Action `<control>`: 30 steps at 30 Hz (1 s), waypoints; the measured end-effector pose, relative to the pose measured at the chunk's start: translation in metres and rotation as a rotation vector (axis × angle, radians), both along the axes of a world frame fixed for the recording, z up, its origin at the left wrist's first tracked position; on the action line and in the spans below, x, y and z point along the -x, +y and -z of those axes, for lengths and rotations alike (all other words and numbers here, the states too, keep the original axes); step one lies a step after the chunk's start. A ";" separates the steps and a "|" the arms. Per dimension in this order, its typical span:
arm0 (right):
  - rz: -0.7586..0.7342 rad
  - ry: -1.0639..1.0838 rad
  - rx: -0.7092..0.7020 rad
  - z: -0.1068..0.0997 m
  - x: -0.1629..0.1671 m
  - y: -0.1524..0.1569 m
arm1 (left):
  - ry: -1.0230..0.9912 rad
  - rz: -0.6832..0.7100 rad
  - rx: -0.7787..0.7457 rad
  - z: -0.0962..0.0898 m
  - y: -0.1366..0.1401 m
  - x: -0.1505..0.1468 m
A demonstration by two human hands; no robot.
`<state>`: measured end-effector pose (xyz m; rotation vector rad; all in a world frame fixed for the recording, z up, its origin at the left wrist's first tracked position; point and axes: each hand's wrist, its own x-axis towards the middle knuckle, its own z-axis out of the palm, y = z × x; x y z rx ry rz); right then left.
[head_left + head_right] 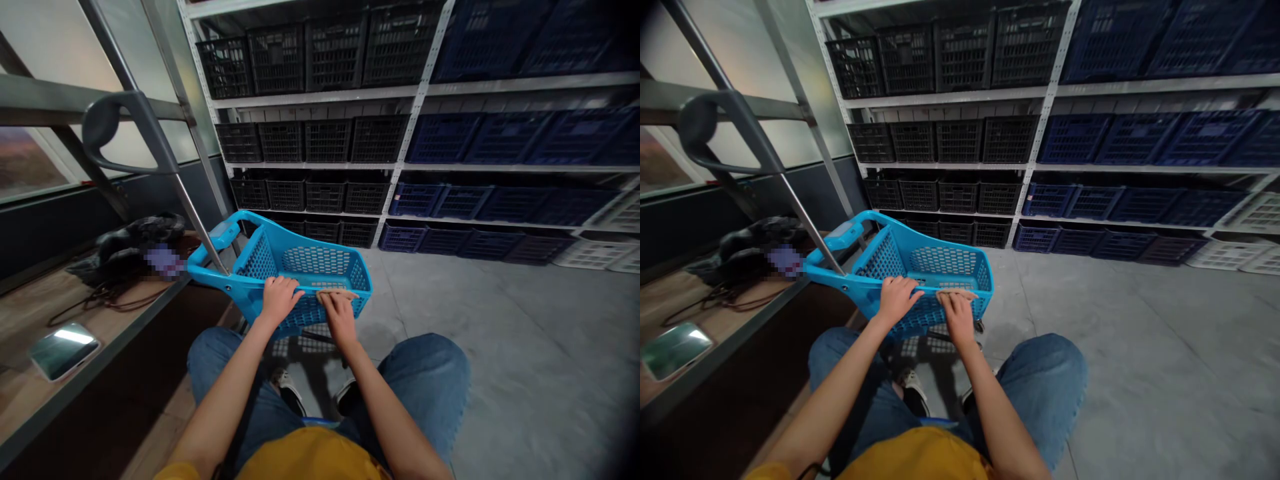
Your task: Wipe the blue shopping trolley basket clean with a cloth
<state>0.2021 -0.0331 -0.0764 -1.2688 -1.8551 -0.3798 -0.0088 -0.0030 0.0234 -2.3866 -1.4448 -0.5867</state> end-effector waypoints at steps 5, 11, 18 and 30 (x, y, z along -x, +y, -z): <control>0.138 0.222 -0.006 0.003 -0.021 -0.004 | -0.009 0.003 -0.007 0.000 0.000 -0.001; 0.056 0.298 0.002 0.005 0.022 -0.002 | -0.002 -0.005 0.001 -0.002 -0.001 -0.003; -0.094 0.207 0.034 0.019 0.024 0.005 | -0.007 0.008 0.011 -0.003 -0.003 -0.005; -0.064 0.262 0.078 0.027 0.005 0.024 | 0.034 0.015 0.064 0.000 0.008 -0.033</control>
